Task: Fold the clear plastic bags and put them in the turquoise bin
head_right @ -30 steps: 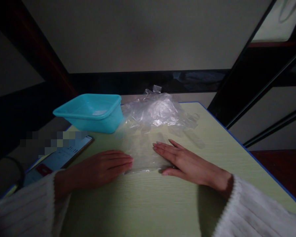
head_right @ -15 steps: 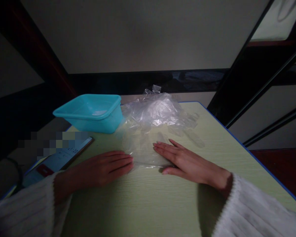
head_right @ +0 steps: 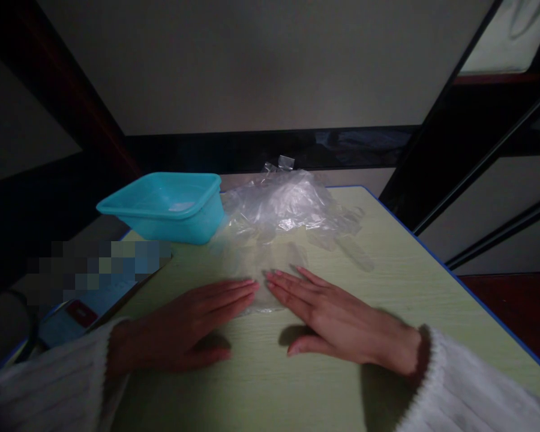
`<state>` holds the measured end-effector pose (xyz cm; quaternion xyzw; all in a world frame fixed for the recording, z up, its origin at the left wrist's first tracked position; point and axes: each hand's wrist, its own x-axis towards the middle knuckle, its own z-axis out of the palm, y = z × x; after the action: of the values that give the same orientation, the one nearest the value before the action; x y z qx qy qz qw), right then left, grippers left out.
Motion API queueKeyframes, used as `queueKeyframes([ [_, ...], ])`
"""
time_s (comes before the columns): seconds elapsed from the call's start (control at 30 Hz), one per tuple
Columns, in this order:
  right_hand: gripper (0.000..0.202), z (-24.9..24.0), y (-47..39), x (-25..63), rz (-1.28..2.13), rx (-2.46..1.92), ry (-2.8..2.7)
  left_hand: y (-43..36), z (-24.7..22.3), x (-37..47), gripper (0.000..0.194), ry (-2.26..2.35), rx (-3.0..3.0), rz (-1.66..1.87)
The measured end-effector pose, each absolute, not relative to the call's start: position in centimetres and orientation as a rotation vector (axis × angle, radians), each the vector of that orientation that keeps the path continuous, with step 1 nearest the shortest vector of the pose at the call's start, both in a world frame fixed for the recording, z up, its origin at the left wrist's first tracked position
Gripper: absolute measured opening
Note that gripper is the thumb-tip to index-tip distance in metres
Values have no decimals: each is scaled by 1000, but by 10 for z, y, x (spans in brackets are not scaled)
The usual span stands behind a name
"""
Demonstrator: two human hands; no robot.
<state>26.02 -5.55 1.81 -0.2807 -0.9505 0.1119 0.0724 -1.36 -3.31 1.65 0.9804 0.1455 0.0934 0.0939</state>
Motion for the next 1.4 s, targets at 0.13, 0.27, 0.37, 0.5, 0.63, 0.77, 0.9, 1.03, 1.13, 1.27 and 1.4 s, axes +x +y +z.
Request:
queueKeyframes([
  [0.13,82,16,-63,257,395,-853,-2905,-34,15,-13,76,486,2839,86],
  [0.27,81,16,-65,259,441,-880,-2907,-29,17,-16,79,483,2808,-8],
  [0.37,77,16,-64,260,462,-876,-2916,-27,19,-17,77,471,2800,-25],
  [0.5,69,15,-63,261,444,-851,-2954,-26,20,-18,71,453,2812,-57],
  [0.63,65,14,-61,262,418,-813,-2933,-24,18,-19,68,448,2823,-86],
  [0.77,63,16,-59,261,358,-818,-2940,-23,16,-20,69,439,2849,-31],
  [0.9,54,20,-55,262,195,-803,-2878,-26,15,-18,65,434,2931,178],
  [1.03,30,27,-53,268,76,-812,-2806,-29,12,-13,46,489,2980,395],
  [1.13,20,31,-53,272,84,-893,-2828,-32,9,-10,40,550,2971,428],
  [1.27,19,32,-54,272,162,-976,-2837,-34,7,-7,39,638,2957,418],
  [1.4,25,29,-53,271,174,-1001,-2811,-36,8,-5,38,645,2969,458],
])
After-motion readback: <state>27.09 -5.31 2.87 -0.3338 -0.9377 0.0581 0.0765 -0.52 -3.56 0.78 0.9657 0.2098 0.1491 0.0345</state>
